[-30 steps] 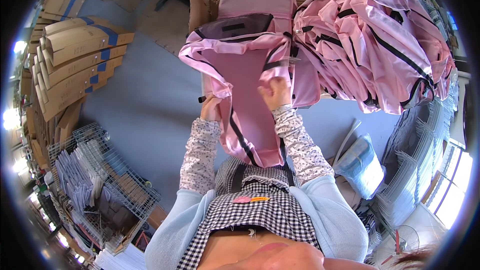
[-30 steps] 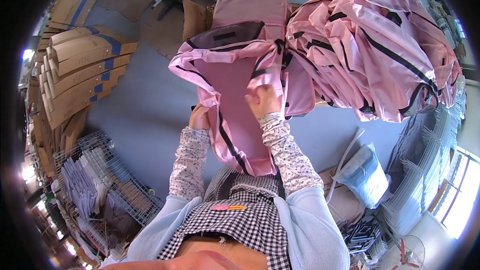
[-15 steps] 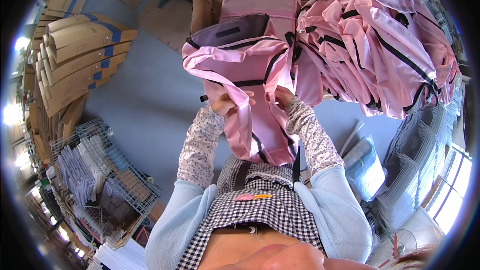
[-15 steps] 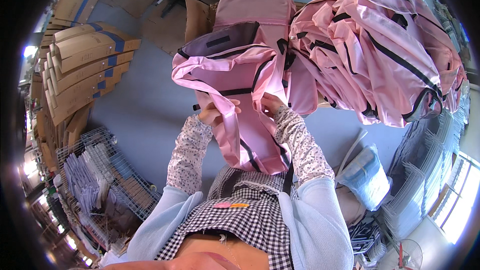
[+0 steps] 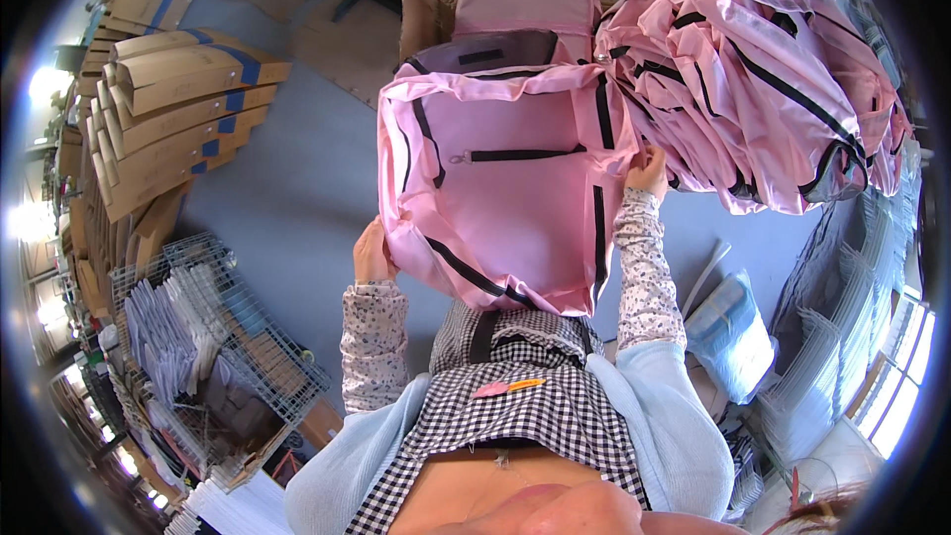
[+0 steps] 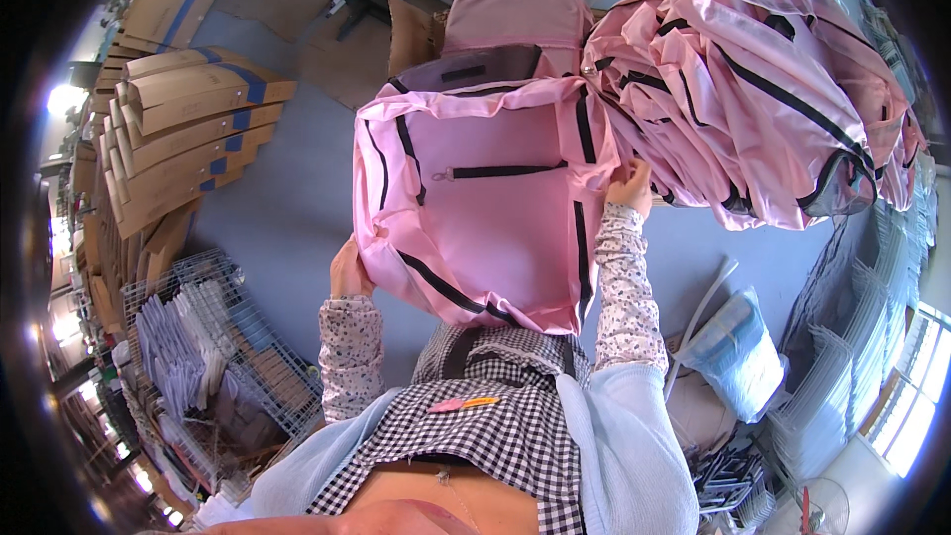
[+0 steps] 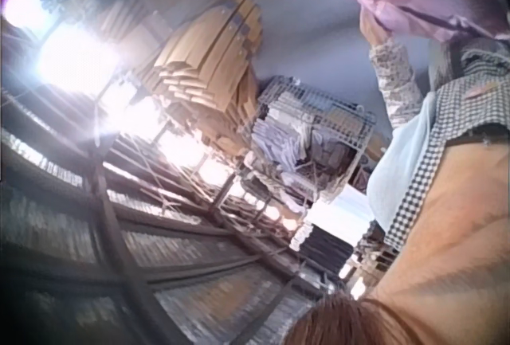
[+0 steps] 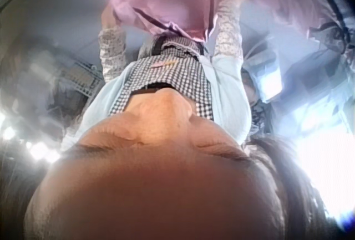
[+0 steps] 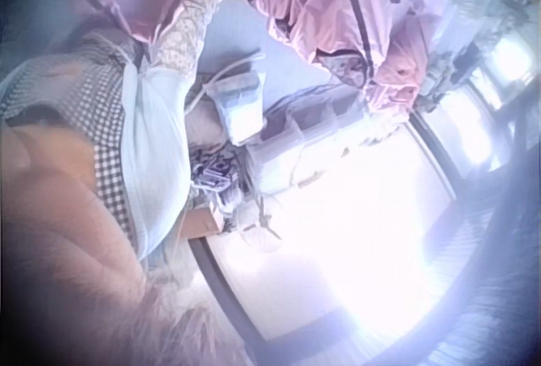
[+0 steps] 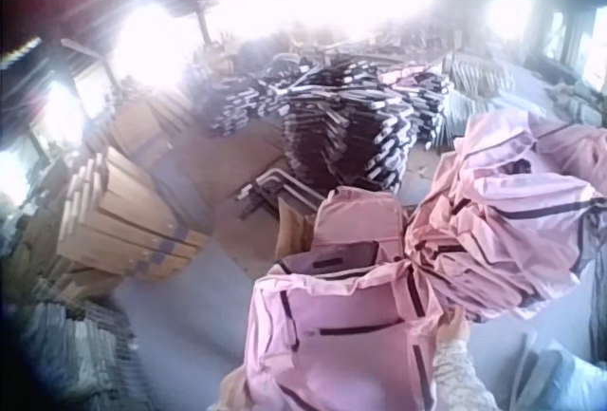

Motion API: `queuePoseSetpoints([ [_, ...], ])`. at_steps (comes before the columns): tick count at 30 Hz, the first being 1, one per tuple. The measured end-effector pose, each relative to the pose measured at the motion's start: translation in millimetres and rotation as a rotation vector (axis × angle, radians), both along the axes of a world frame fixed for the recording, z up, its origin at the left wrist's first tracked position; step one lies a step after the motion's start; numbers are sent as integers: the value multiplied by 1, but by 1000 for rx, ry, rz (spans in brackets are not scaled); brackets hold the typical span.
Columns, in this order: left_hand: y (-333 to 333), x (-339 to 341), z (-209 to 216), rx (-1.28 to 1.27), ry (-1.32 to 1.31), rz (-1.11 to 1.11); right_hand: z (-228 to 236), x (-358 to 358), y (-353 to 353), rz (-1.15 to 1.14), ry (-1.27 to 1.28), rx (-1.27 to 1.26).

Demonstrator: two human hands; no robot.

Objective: The person repeatedly opens and closes the zippers of pink backpacks, checks the interior compartments, and adjusts the straps. The person handles several backpacks one at a time and places them back on a pile.

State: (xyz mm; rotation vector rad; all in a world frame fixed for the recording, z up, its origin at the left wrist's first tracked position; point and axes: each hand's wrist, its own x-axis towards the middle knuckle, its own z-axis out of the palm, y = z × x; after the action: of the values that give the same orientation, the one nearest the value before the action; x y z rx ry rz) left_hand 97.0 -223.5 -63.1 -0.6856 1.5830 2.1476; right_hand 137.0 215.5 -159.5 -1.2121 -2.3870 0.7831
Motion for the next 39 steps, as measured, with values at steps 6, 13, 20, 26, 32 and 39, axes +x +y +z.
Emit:
queuePoseSetpoints([
  [6, -4, 11, 10, 197, -45, -151, -20, 23, 7, 37, -109, -48],
  [13, -110, -74, -28, -1396, 677, -270, -17, 68, 123, 275, 205, 120],
  [20, -185, -132, -9, -1764, 351, -672, 9, 86, 169, 260, -111, 224],
  [26, -252, -172, 17, -1951, 738, -724, 70, 49, 179, 506, 205, 410],
  [32, -283, -220, 47, -768, 822, 142, 308, 0, 101, 358, 453, -494],
  [39, -42, -184, 222, -23, 1145, 88, 515, 42, 251, 227, 769, 137],
])
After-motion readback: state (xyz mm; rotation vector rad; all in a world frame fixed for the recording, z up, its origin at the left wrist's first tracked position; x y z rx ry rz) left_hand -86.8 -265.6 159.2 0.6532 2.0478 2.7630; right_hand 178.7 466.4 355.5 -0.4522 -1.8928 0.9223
